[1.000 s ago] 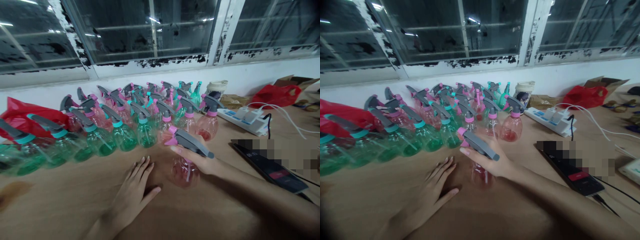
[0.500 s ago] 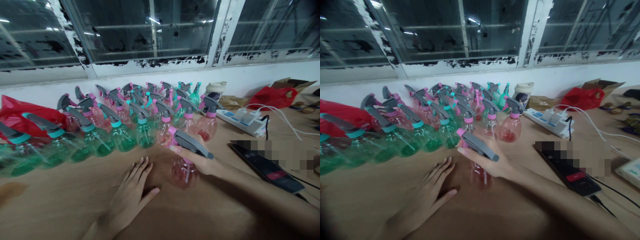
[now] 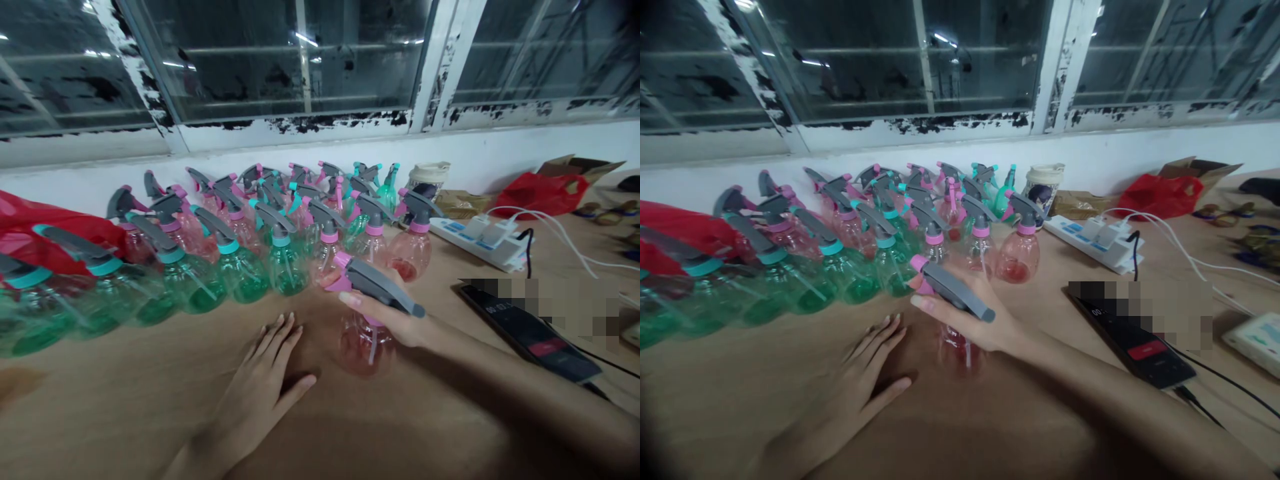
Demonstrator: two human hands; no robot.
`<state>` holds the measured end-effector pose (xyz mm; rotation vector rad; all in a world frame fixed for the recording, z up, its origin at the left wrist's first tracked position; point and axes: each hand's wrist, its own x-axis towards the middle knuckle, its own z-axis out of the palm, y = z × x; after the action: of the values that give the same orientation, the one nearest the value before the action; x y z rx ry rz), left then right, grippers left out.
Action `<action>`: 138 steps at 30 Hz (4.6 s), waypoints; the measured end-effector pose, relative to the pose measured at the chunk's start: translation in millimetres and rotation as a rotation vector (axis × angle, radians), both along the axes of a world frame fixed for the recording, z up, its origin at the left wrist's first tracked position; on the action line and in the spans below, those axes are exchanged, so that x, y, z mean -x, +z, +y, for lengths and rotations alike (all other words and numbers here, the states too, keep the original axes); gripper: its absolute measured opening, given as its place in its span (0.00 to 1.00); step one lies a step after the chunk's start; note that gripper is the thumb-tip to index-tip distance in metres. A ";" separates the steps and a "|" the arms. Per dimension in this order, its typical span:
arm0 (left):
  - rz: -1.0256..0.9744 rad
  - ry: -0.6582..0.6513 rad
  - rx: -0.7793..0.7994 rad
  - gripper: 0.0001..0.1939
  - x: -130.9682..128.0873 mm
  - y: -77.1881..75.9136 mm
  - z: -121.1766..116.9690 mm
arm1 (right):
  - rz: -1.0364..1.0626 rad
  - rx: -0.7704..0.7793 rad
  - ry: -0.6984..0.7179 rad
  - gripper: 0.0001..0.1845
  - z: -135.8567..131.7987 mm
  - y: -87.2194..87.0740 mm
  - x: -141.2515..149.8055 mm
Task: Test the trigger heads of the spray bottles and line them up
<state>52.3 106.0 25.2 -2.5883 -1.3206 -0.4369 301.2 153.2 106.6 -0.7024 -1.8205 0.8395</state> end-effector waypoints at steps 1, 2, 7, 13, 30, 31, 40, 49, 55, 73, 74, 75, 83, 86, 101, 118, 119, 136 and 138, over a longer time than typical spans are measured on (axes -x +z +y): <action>-0.001 0.001 0.003 0.32 0.0 -0.3 0.0 | 0.002 0.002 -0.001 0.04 -0.2 -0.6 -0.2; -0.001 -0.001 0.004 0.32 0.0 -0.4 -0.1 | 0.006 -0.004 -0.004 0.04 -0.5 -1.2 -0.4; 0.003 -0.004 0.028 0.31 -0.6 2.0 -0.1 | 0.018 -0.049 -0.022 0.12 -0.6 -3.7 -0.4; 0.000 -0.006 0.014 0.32 0.0 1.4 0.2 | 0.013 -0.036 -0.026 0.16 -0.3 -3.9 0.7; 0.001 0.000 0.026 0.32 -0.7 2.4 -0.5 | -0.015 -0.011 -0.015 0.08 -2.3 3.5 1.0; -0.004 0.000 0.025 0.32 -0.9 2.2 -0.3 | -0.014 -0.003 -0.015 0.08 -2.4 4.0 1.0; 0.019 -0.004 0.035 0.32 -1.8 6.3 -0.8 | 0.003 0.008 -0.016 0.05 -1.9 4.2 1.3; 0.009 -0.013 0.017 0.31 -2.5 6.7 -0.3 | 0.078 0.014 -0.057 0.27 -0.9 -5.2 2.1; -0.003 -0.014 0.007 0.30 -1.2 4.2 -0.4 | 0.014 -0.024 -0.062 0.09 -1.8 -0.5 2.5; -0.002 -0.007 0.037 0.32 0.6 0.6 -0.3 | -0.019 0.012 -0.038 0.06 -5.4 4.8 2.8; -0.004 -0.009 0.034 0.32 0.7 0.5 -0.2 | -0.025 0.004 -0.039 0.06 -5.3 5.6 2.8; -0.008 -0.009 0.031 0.32 0.8 0.3 -0.1 | -0.028 -0.008 -0.039 0.06 -5.2 6.3 2.8; -0.015 -0.015 0.047 0.32 1.2 1.2 0.3 | -0.034 -0.016 -0.005 0.10 -5.1 7.2 1.1; -0.021 -0.008 0.067 0.32 1.5 2.1 0.8 | -0.018 0.019 -0.006 0.07 -5.2 5.6 0.9; -0.033 -0.003 0.085 0.31 0.8 2.9 1.2 | -0.141 -0.060 -0.103 0.22 -6.2 -5.7 -2.1; 0.002 0.037 0.132 0.33 -1.3 11.1 3.0 | -0.199 0.007 -0.495 0.19 -43.5 0.4 -57.3; 0.003 0.039 0.130 0.32 -1.3 11.4 3.1 | -0.155 0.019 -0.496 0.19 -41.5 -1.8 -68.7; -0.113 -0.053 0.003 0.34 13.6 -13.9 22.6 | -0.107 0.004 -0.832 0.20 74.2 -10.3 -207.3; -0.134 -0.078 -0.026 0.34 12.6 -14.3 24.4 | -0.136 0.011 -0.830 0.20 83.1 -15.0 -206.0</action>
<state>39.7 130.3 10.9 -2.6363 -1.2477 -0.6477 507.2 236.3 91.6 -1.4079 -1.4240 0.2480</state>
